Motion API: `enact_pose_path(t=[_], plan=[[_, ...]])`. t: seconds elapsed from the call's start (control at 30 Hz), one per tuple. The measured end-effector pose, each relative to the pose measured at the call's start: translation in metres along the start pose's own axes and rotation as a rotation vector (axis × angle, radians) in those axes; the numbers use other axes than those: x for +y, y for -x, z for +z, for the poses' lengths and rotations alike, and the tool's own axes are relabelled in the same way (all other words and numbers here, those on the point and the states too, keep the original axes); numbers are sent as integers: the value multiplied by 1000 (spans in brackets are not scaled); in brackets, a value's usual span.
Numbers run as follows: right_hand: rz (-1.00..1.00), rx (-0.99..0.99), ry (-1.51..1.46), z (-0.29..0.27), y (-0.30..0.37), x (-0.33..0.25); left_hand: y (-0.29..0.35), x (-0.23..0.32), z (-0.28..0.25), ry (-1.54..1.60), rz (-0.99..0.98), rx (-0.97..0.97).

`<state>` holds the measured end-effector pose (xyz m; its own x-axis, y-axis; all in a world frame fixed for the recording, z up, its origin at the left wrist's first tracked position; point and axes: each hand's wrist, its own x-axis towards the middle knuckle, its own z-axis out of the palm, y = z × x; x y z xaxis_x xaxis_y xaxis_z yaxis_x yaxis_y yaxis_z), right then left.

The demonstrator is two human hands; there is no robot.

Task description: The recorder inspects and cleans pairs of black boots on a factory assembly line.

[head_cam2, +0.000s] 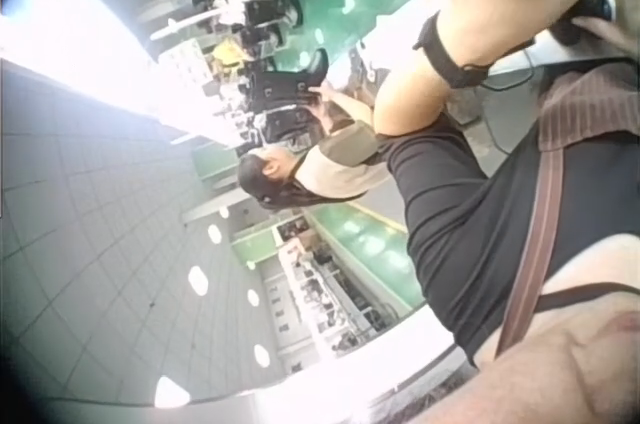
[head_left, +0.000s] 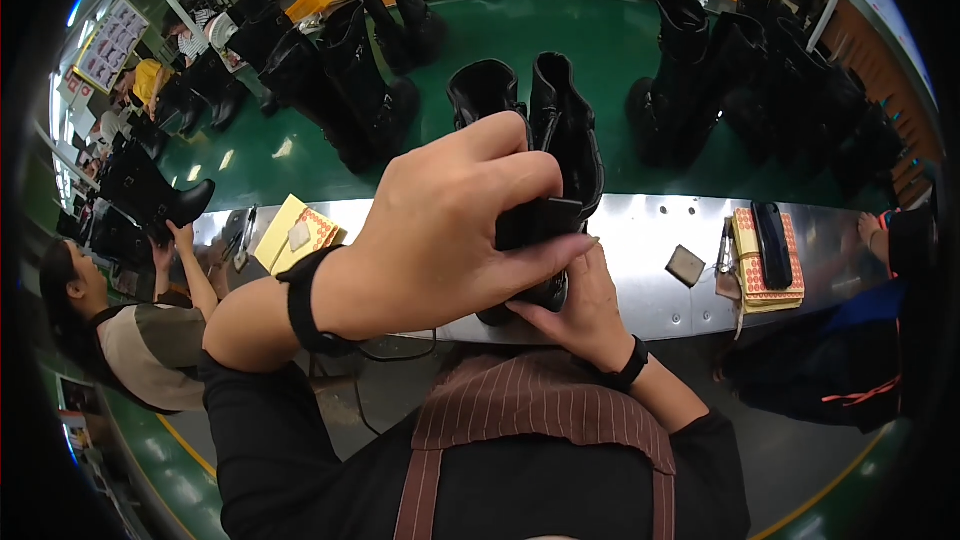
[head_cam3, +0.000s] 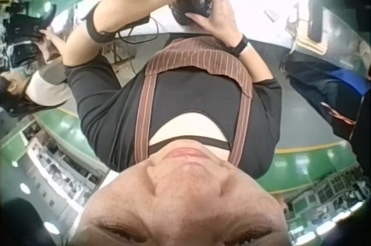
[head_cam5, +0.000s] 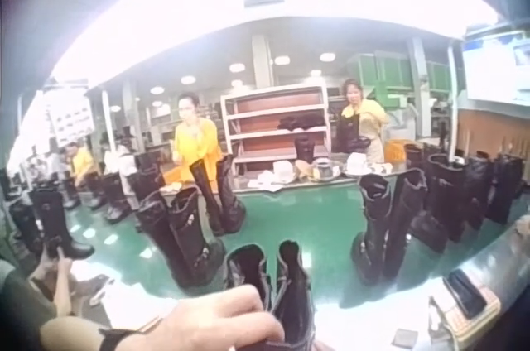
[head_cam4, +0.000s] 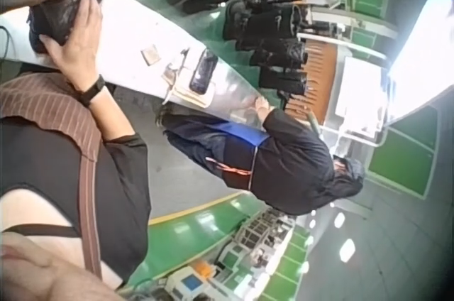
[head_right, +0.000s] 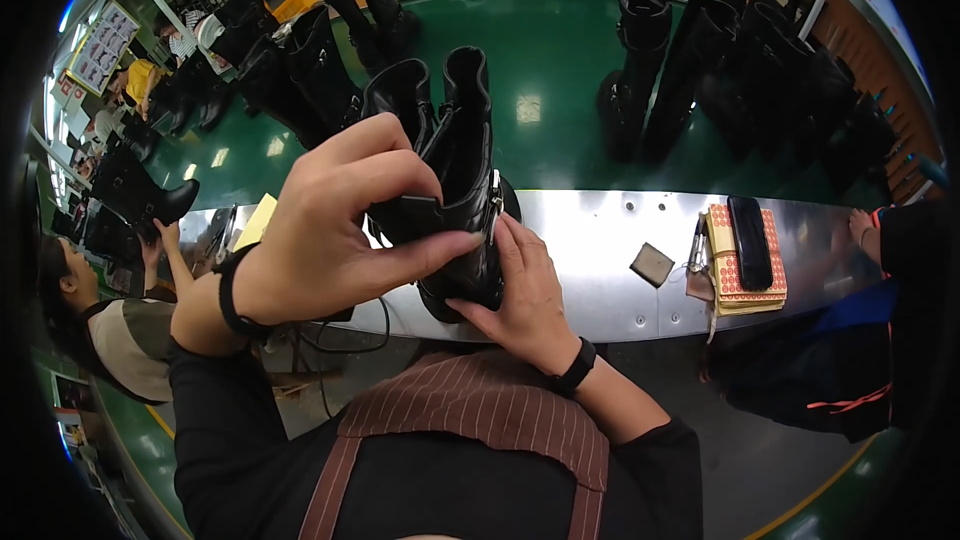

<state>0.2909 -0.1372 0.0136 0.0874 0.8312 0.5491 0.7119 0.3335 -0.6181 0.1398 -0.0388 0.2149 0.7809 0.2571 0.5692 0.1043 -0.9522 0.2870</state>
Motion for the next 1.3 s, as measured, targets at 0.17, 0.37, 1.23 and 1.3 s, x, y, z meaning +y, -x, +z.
enact_pose_path(t=[0.17, 0.37, 1.23, 1.3], plan=[[167, -35, -10, 10, 3, 3, 9, 1, 13, -66, 107, 51], [147, 83, -69, -8, 6, 12, 21, -2, -36, -99, 86, -338], [322, 40, -254, -8, 26, 43, 205, 90, -157, 245, -1182, 170], [346, 113, -256, -3, 28, 43, 202, 90, -153, 84, -1239, 149]])
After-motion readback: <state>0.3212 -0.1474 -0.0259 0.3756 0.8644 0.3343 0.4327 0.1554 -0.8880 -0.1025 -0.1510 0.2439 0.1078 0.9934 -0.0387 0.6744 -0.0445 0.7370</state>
